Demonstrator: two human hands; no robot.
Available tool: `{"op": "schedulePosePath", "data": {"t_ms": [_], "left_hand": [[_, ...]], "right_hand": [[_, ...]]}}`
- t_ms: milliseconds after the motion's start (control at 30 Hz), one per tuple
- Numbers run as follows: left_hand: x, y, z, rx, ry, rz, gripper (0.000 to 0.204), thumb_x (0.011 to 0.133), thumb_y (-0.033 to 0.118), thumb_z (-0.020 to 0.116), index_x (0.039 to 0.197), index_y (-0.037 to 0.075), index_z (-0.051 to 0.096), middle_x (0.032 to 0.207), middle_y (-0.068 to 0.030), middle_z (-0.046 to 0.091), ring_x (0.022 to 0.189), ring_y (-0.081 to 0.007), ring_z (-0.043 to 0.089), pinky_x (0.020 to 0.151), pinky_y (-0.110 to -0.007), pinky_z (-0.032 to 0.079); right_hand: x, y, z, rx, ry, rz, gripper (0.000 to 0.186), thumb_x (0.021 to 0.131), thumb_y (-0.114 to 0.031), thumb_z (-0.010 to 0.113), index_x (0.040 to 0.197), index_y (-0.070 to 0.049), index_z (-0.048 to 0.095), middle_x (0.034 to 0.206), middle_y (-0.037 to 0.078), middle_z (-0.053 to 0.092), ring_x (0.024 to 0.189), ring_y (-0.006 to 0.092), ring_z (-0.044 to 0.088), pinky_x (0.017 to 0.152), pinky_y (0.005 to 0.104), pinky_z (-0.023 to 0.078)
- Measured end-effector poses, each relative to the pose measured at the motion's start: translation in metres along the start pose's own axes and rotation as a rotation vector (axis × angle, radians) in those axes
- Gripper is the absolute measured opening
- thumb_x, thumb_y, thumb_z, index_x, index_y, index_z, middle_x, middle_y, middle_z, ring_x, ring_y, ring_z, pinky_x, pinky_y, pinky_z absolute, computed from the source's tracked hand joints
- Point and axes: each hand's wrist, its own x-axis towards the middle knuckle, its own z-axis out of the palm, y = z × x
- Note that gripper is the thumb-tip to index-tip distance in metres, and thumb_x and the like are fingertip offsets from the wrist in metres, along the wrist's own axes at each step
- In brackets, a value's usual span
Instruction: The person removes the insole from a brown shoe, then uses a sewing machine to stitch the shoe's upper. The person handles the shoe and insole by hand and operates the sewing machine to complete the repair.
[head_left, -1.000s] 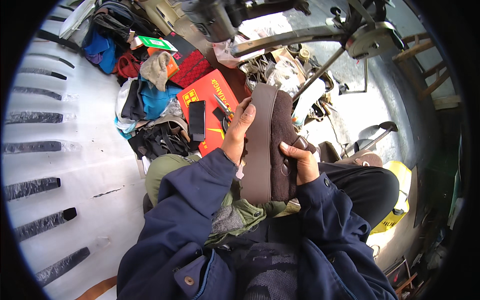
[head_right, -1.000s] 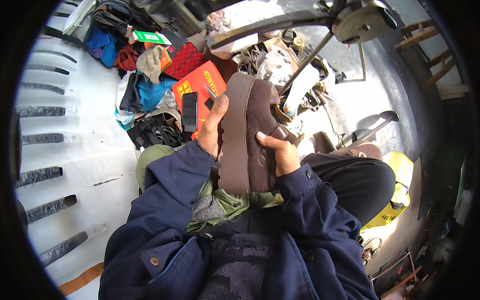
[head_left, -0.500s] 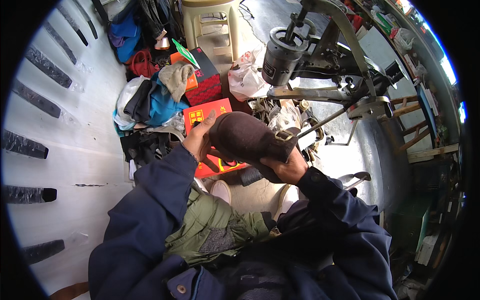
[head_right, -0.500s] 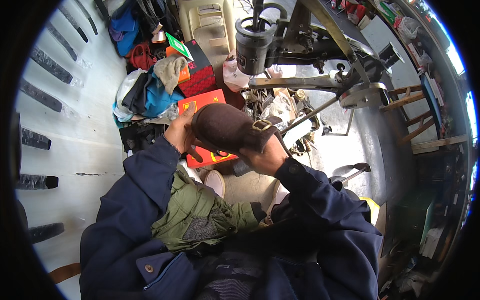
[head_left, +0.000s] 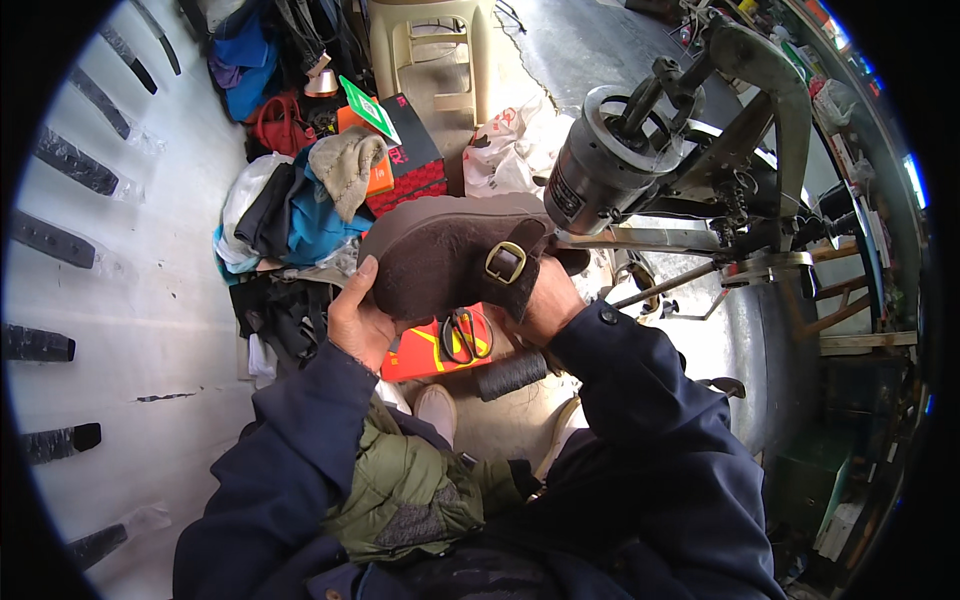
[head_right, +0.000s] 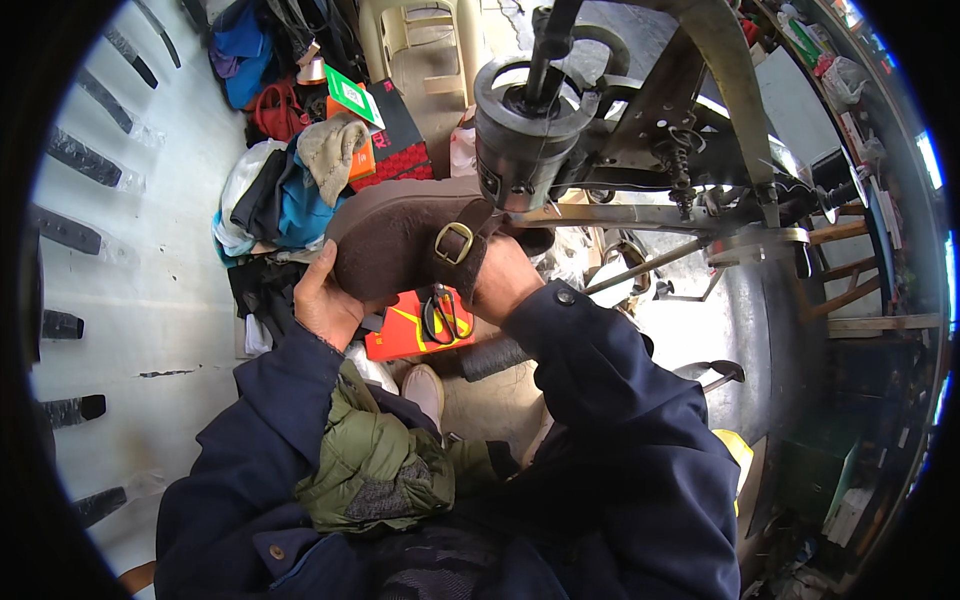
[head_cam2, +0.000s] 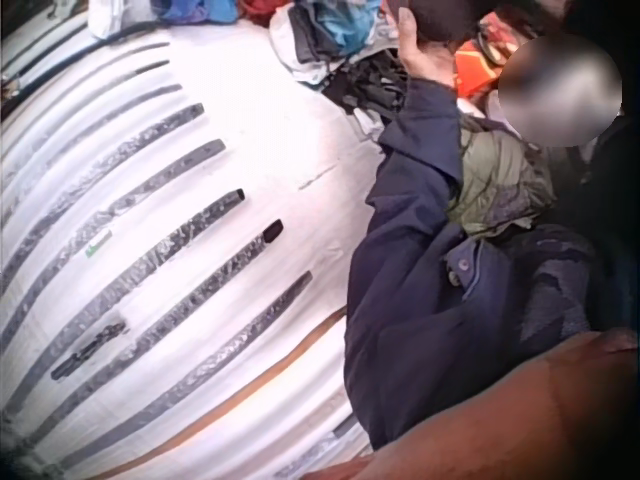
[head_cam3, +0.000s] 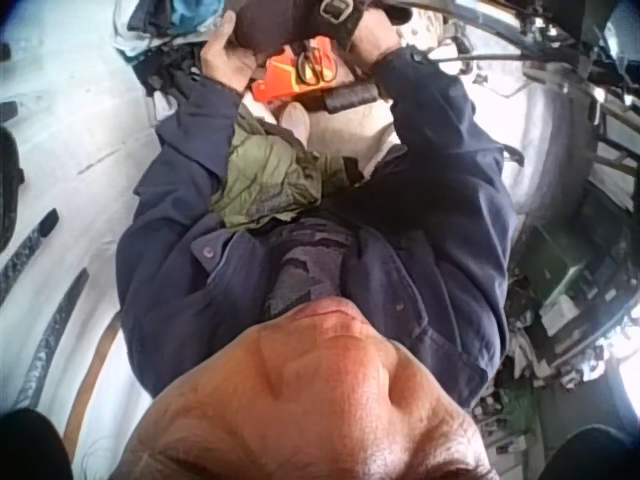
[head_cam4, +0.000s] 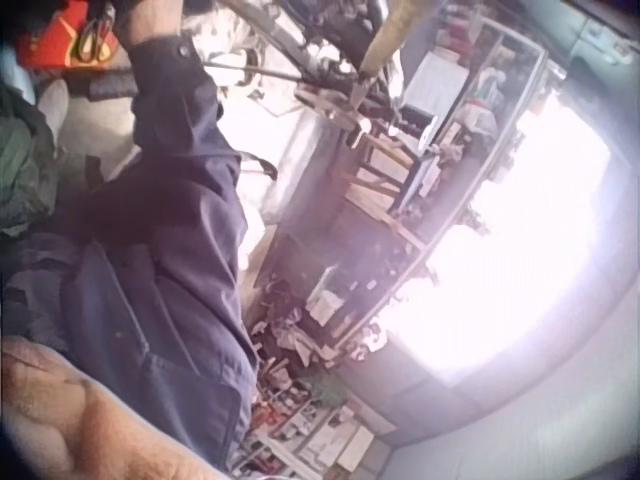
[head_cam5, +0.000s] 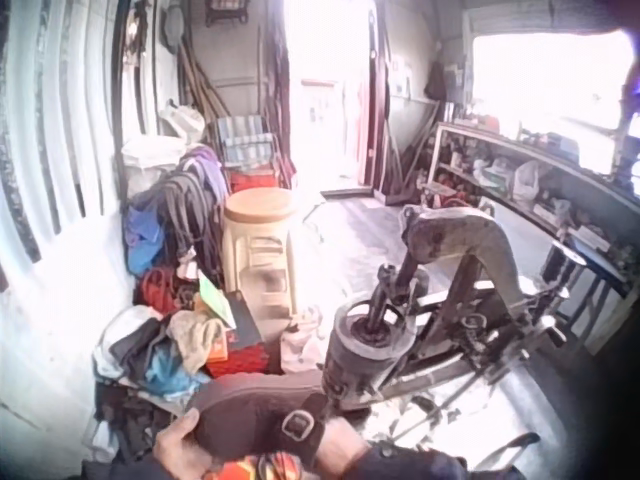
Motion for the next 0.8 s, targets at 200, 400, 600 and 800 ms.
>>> {"op": "schedulePosePath", "data": {"t_ms": [200,400,600,800], "left_hand": [[0.003,-0.004,-0.004,-0.105,-0.04,0.151,0.068,0.093,0.038,0.067,0.148,0.004,0.049,0.15,-0.0149,0.055,0.139,-0.0344,0.052,0.116,-0.057,0.04],[0.001,-0.009,-0.007,-0.122,-0.051,0.21,0.07,0.088,0.03,0.07,0.149,0.003,0.048,0.152,-0.0148,0.053,0.141,-0.0329,0.05,0.12,-0.052,0.037],[0.0,-0.018,-0.007,-0.173,-0.1,0.254,0.072,0.085,0.027,0.071,0.149,0.002,0.048,0.152,-0.0151,0.053,0.142,-0.0332,0.049,0.122,-0.051,0.034],[0.006,-0.028,-0.007,-0.171,-0.155,0.253,0.071,0.085,0.026,0.072,0.147,0.002,0.05,0.151,-0.0149,0.054,0.142,-0.0332,0.049,0.122,-0.051,0.033]], "right_hand": [[0.005,0.004,0.002,0.027,0.023,0.019,0.025,0.084,-0.019,0.071,0.107,-0.011,0.069,0.106,0.012,0.067,0.093,0.0349,0.067,0.077,0.0448,0.055],[0.001,0.009,0.012,0.122,0.181,0.027,0.025,0.082,-0.018,0.073,0.105,-0.01,0.068,0.106,0.014,0.067,0.096,0.0364,0.066,0.08,0.0459,0.055],[-0.002,0.012,0.012,0.127,0.254,-0.021,0.025,0.079,-0.016,0.074,0.102,-0.009,0.068,0.103,0.015,0.067,0.092,0.0373,0.066,0.079,0.0456,0.055],[-0.014,0.017,0.007,0.129,0.253,-0.011,0.025,0.079,-0.016,0.073,0.102,-0.009,0.068,0.103,0.014,0.068,0.092,0.0371,0.067,0.08,0.0457,0.055]]}}
